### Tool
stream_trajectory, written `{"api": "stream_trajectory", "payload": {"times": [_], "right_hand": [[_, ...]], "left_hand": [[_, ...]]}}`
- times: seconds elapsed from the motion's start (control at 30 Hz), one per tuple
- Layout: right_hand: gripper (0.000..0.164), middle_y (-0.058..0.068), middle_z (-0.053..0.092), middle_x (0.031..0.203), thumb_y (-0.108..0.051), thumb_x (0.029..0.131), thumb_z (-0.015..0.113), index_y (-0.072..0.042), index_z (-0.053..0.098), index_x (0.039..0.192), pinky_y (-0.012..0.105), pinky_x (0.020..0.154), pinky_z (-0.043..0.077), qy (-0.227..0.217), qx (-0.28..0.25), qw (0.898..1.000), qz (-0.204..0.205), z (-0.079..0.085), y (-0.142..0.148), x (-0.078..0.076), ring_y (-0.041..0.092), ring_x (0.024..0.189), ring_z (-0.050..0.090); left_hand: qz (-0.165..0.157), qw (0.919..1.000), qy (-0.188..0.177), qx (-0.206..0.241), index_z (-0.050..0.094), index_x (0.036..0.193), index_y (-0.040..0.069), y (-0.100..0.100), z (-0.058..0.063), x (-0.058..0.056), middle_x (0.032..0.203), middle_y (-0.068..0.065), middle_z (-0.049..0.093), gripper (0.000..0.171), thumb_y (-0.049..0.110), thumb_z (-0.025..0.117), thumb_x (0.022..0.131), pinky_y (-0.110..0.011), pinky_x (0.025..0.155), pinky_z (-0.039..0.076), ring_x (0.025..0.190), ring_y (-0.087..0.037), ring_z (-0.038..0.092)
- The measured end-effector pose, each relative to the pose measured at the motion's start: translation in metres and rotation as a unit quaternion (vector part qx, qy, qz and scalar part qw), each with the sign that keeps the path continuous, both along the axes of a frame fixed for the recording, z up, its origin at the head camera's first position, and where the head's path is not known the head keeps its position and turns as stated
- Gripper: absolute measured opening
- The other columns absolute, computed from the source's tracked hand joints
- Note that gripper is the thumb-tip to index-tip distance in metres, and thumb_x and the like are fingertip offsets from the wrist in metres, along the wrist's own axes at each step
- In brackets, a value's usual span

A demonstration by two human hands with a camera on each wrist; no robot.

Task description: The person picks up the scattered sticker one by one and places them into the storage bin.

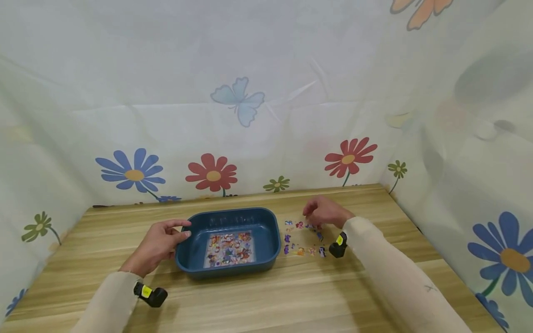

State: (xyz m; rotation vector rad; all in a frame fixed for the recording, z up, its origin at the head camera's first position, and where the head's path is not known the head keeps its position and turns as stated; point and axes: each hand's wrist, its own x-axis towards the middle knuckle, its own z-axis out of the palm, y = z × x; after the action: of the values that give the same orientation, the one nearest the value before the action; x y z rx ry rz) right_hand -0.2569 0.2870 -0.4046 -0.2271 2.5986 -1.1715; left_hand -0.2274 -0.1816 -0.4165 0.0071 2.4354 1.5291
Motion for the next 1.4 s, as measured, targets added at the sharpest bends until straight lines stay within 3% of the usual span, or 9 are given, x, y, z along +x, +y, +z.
{"api": "stream_trajectory", "payload": {"times": [0.23,0.5,0.77,1.17,1.4], "right_hand": [[0.031,0.014,0.071,0.110,-0.001,0.084,0.074,0.001,0.072,0.115,0.035,0.084,0.056,0.014,0.103,0.994,-0.033,-0.008,0.003,0.000,0.024,0.093,0.064],[0.026,0.013,0.067,0.100,0.000,0.077,0.072,-0.001,0.070,0.104,0.035,0.074,0.050,0.058,0.196,0.979,-0.027,-0.012,-0.005,0.004,0.025,0.086,0.058],[0.012,0.007,0.063,0.085,0.002,0.079,0.069,-0.007,0.065,0.084,0.029,0.064,0.043,0.045,0.207,0.977,-0.034,-0.019,-0.005,0.001,0.021,0.077,0.057],[0.013,0.005,0.057,0.081,0.004,0.080,0.063,-0.006,0.061,0.087,0.027,0.062,0.040,0.001,0.213,0.977,-0.014,-0.009,-0.005,-0.002,0.019,0.073,0.053],[0.014,0.003,0.053,0.074,0.006,0.079,0.057,-0.008,0.056,0.081,0.026,0.059,0.038,0.026,0.206,0.978,0.014,-0.010,-0.003,-0.004,0.015,0.065,0.047]], "left_hand": [[0.006,1.0000,-0.003,-0.006,0.054,0.148,0.005,0.001,0.000,0.001,0.091,-0.006,0.053,0.045,0.016,0.063,0.105,-0.031,0.057,0.048,0.067,-0.019,0.048],[0.012,0.9999,-0.002,-0.012,0.055,0.147,0.006,0.002,-0.001,0.000,0.092,-0.008,0.054,0.045,0.015,0.063,0.105,-0.031,0.058,0.049,0.070,-0.020,0.050],[0.013,0.9997,-0.004,-0.021,0.055,0.147,0.005,0.001,0.000,-0.002,0.093,-0.008,0.053,0.045,0.016,0.063,0.105,-0.032,0.058,0.049,0.071,-0.021,0.051],[0.011,0.9997,-0.001,-0.022,0.056,0.146,0.006,0.004,-0.001,0.000,0.091,-0.007,0.053,0.044,0.016,0.064,0.104,-0.032,0.057,0.047,0.069,-0.021,0.049],[0.012,0.9996,0.009,-0.026,0.057,0.146,0.006,0.002,-0.002,0.000,0.091,-0.007,0.052,0.043,0.016,0.064,0.104,-0.033,0.057,0.048,0.067,-0.020,0.049]]}}
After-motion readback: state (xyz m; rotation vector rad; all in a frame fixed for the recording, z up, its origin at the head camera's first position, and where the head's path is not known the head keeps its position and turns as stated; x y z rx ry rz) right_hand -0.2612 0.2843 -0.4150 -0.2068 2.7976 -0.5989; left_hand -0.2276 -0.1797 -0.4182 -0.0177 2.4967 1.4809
